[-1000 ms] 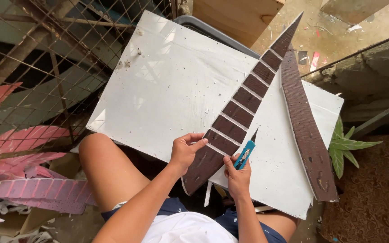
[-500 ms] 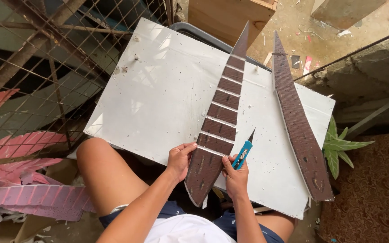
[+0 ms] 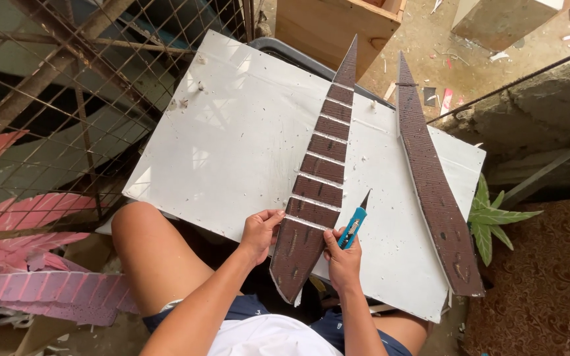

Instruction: Cutting a white foam board using a utility knife by making multiple scoring passes.

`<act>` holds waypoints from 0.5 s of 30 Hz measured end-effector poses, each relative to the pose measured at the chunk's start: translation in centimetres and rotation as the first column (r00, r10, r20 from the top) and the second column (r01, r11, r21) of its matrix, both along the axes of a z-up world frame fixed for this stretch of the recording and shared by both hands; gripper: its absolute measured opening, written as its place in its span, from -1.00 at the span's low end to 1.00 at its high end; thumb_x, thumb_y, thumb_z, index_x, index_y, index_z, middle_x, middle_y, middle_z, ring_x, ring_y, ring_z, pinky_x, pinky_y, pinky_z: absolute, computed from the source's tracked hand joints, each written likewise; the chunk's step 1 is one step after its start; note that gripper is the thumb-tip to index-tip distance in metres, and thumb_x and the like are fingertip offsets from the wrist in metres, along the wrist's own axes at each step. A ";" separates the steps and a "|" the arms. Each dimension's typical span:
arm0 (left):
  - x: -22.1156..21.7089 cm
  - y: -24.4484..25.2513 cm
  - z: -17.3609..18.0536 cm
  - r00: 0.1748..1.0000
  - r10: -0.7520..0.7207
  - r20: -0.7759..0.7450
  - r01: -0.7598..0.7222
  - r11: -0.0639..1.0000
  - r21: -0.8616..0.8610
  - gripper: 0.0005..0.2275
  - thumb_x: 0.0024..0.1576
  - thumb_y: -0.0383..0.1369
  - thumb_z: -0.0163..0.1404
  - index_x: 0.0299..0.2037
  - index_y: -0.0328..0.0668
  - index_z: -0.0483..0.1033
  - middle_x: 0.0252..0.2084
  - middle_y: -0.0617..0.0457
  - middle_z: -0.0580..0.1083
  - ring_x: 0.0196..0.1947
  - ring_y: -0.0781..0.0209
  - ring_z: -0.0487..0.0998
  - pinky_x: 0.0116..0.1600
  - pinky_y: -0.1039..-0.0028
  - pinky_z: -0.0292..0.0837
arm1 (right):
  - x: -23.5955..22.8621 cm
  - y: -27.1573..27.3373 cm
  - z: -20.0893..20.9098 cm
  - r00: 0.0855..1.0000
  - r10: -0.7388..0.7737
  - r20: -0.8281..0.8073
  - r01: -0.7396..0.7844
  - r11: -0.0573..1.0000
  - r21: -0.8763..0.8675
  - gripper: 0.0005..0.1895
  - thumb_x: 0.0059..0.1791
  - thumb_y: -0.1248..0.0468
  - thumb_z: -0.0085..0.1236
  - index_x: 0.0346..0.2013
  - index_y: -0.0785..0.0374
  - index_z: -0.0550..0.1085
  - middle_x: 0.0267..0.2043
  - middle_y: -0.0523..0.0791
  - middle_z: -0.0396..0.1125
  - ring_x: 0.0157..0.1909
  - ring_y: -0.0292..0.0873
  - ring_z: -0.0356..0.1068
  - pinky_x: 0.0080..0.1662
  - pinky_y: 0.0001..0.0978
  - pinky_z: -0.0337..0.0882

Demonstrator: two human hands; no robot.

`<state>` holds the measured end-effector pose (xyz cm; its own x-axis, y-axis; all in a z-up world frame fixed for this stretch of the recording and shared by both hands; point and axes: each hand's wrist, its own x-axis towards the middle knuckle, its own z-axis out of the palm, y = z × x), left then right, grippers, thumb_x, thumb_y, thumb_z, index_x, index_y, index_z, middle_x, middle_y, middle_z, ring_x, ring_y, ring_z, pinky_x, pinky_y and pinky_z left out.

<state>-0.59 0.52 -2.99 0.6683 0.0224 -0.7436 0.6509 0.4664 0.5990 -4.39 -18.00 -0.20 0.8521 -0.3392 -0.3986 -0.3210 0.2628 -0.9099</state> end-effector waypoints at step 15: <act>2.6 6.3 5.9 0.924 0.050 0.379 -0.215 0.887 0.409 -0.47 0.13 -0.60 -0.01 0.25 -0.03 0.04 0.18 0.03 0.27 -0.06 0.17 0.50 -0.14 0.47 0.49 | 1.2 -4.6 4.6 0.959 0.284 -0.002 -0.284 0.956 -0.073 -0.83 -0.03 0.28 0.26 -0.26 0.19 0.41 -0.60 -0.22 0.21 -0.70 -0.38 0.06 -0.64 -0.53 0.09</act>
